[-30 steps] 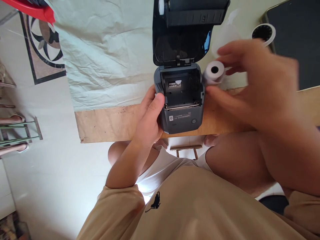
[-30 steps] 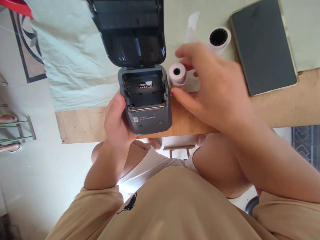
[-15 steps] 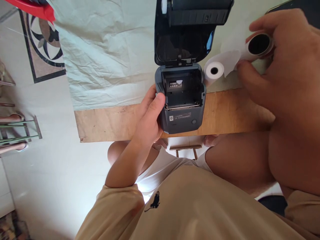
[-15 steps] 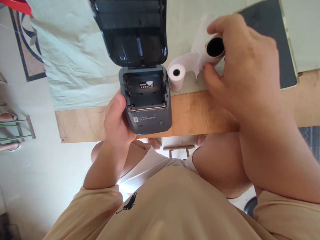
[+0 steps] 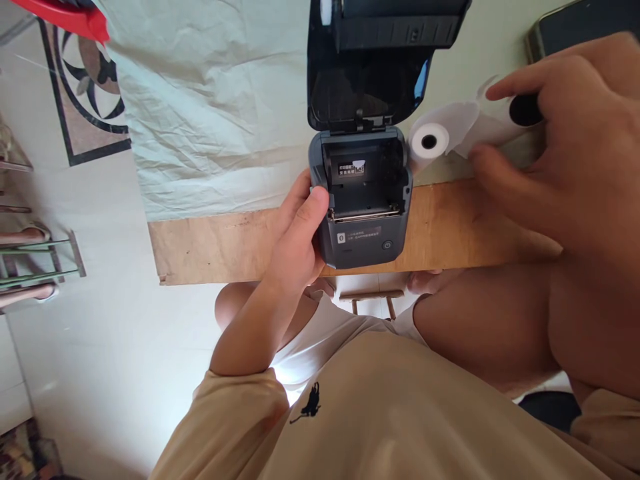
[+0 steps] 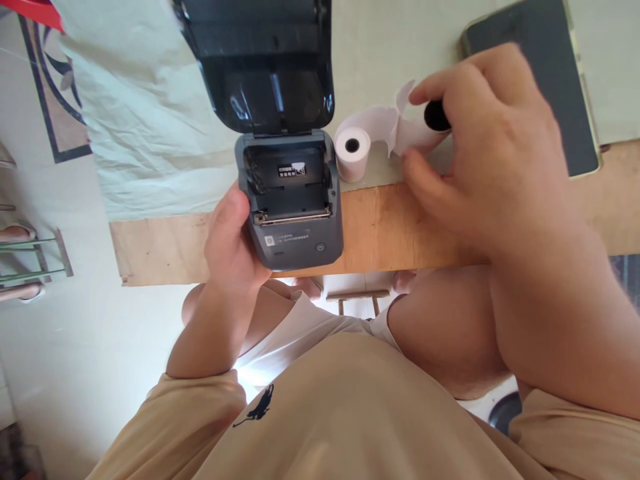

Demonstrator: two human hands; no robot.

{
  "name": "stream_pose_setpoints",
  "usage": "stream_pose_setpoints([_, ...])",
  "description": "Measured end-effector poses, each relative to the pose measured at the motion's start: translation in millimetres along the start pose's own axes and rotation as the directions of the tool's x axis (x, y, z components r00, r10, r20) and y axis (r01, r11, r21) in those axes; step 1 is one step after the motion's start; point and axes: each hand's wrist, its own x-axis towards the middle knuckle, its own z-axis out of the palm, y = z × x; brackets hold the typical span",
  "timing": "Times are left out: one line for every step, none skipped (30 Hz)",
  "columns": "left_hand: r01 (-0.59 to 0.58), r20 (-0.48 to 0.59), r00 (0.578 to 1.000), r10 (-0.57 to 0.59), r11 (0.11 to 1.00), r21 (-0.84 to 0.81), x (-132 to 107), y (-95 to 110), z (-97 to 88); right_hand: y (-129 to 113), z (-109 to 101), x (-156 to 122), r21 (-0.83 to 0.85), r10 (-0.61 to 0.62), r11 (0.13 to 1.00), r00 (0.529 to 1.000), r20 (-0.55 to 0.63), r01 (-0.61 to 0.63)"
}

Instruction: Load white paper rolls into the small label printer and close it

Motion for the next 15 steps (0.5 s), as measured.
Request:
stream_pose_setpoints([-0.008, 0.003, 1.000, 0.008, 1.000, 0.000, 0.2, -0.4, -0.1, 0.2, -0.5, -0.1, 0.010, 0.020, 1.000, 1.000, -0.004, -0.020])
stream_pose_setpoints([-0.011, 0.011, 1.000, 0.011, 1.000, -0.001, 0.5, -1.0, -0.1, 0.5, -0.9, -0.1, 0.025, 0.035, 0.999, 0.999, -0.013, -0.035])
stream_pose_setpoints([-0.013, 0.018, 1.000, 0.013, 1.000, -0.002, 0.9, -1.7, -0.3, 1.1, -1.1, -0.1, 0.045, 0.043, 0.998, 0.999, -0.014, -0.042])
stream_pose_setpoints([-0.018, 0.022, 1.000, 0.018, 1.000, -0.007, 1.4, -2.7, -0.5, 1.7, -1.2, -0.1, 0.059, 0.031, 0.998, 1.000, -0.006, -0.030])
stream_pose_setpoints([-0.027, 0.024, 0.999, 0.028, 1.000, -0.014, 2.1, -3.8, -0.8, 2.1, -1.3, -0.3, 0.060, 0.004, 0.998, 1.000, 0.008, -0.004])
stream_pose_setpoints([-0.046, 0.023, 0.999, 0.046, 0.999, -0.021, 2.8, -5.0, -1.3, 2.1, -1.5, -0.7, 0.046, -0.021, 0.999, 0.999, 0.024, 0.020])
stream_pose_setpoints([-0.068, 0.022, 0.997, 0.069, 0.997, -0.027, 3.5, -6.2, -1.9, 1.6, -1.9, -1.3, 0.032, -0.034, 0.999, 0.999, 0.033, 0.033])
stream_pose_setpoints([-0.091, 0.023, 0.995, 0.092, 0.995, -0.031, 4.2, -7.4, -2.5, 0.6, -2.5, -2.1, 0.020, -0.033, 0.999, 0.999, 0.037, 0.032])
stream_pose_setpoints([-0.112, 0.026, 0.993, 0.112, 0.993, -0.032, 4.8, -8.4, -3.2, -0.7, -3.4, -3.1, 0.012, -0.024, 1.000, 0.999, 0.033, 0.023])
stream_pose_setpoints([-0.127, 0.032, 0.991, 0.128, 0.991, -0.031, 5.4, -9.2, -3.8, -2.2, -4.4, -4.1, 0.011, -0.011, 1.000, 1.000, 0.023, 0.011])
stream_pose_setpoints([-0.137, 0.037, 0.990, 0.138, 0.990, -0.029, 5.8, -9.7, -4.4, -3.3, -5.3, -5.1, 0.021, 0.002, 1.000, 1.000, 0.016, -0.002])
stream_pose_setpoints([-0.142, 0.039, 0.989, 0.143, 0.990, -0.027, 6.2, -10.0, -4.8, -3.8, -6.1, -5.9, 0.039, 0.003, 0.999, 1.000, 0.013, -0.004])
stream_pose_setpoints([-0.142, 0.042, 0.989, 0.143, 0.990, -0.024, 6.4, -10.1, -5.2, -3.5, -6.4, -6.5, 0.053, -0.008, 0.999, 1.000, 0.015, 0.008])
stream_pose_setpoints([-0.143, 0.046, 0.989, 0.144, 0.989, -0.022, 6.7, -10.3, -5.4, -2.5, -6.2, -6.9, 0.059, -0.030, 0.998, 0.999, 0.021, 0.029])
stream_pose_setpoints([-0.146, 0.049, 0.988, 0.147, 0.989, -0.022, 7.0, -10.5, -5.6, -1.0, -5.5, -7.1, 0.064, -0.052, 0.997, 0.998, 0.029, 0.050])
